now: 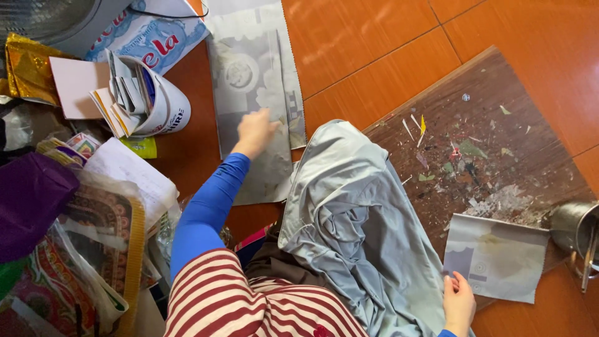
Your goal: Cut pieces of patterned paper, apply adhesive paste, and stick them onto a bamboo giraffe frame to decorate it.
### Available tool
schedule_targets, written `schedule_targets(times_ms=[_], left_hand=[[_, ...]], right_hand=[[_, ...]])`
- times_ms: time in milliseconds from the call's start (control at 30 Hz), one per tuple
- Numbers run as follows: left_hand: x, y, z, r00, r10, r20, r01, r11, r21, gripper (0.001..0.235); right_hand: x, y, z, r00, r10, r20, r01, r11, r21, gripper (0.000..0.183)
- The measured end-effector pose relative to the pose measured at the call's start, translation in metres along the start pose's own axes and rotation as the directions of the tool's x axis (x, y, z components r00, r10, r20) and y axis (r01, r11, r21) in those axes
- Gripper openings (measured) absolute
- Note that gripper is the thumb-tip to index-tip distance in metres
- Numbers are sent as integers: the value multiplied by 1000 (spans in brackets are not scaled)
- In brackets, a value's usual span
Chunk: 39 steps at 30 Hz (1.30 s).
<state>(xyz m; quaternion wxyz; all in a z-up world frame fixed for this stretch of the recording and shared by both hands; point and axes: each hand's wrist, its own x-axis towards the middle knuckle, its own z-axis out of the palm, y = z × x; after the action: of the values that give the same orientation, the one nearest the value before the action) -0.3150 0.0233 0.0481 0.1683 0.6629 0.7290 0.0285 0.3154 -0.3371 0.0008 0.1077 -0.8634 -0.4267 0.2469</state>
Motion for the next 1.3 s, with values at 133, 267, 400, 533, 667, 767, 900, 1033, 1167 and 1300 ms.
schedule_targets(times_ms=[133,267,400,533,667,767,900,1033,1167,1300], left_hand=[[19,-94,45,914,-400,-70,402,915,15,69],[12,-138,70,724,-690,13,686,717,-125,104],[-4,-130,76,653,-754,66,741,619,-260,92],[-5,-139,98,700,-713,-24,671,669,-319,67],[4,-147,114,720,-566,-401,547,819,-176,29],[5,-119,70,717,-616,-326,478,776,-412,26],[27,-104,57,754,-533,-384,322,809,-491,24],[80,-128,64,684,-562,-465,170,743,-648,26],[101,-139,56,724,-526,-446,196,777,-599,50],[80,-149,68,765,-576,-288,428,788,-442,112]], right_hand=[[4,0,6,1000,1,-8,-2,1000,-27,41],[15,33,20,1000,-14,-26,12,996,-84,42],[34,78,44,998,-54,-35,49,991,-123,42],[47,98,55,997,-66,-39,62,993,-97,43],[33,72,42,998,-44,-48,38,993,-110,43],[27,50,36,999,-14,-50,8,993,-114,42],[19,39,26,998,15,-66,-21,996,-87,41],[16,23,25,996,36,-78,-40,997,-59,40],[11,13,22,994,74,-79,-81,993,-81,38],[13,16,25,992,84,-94,-89,995,-51,37]])
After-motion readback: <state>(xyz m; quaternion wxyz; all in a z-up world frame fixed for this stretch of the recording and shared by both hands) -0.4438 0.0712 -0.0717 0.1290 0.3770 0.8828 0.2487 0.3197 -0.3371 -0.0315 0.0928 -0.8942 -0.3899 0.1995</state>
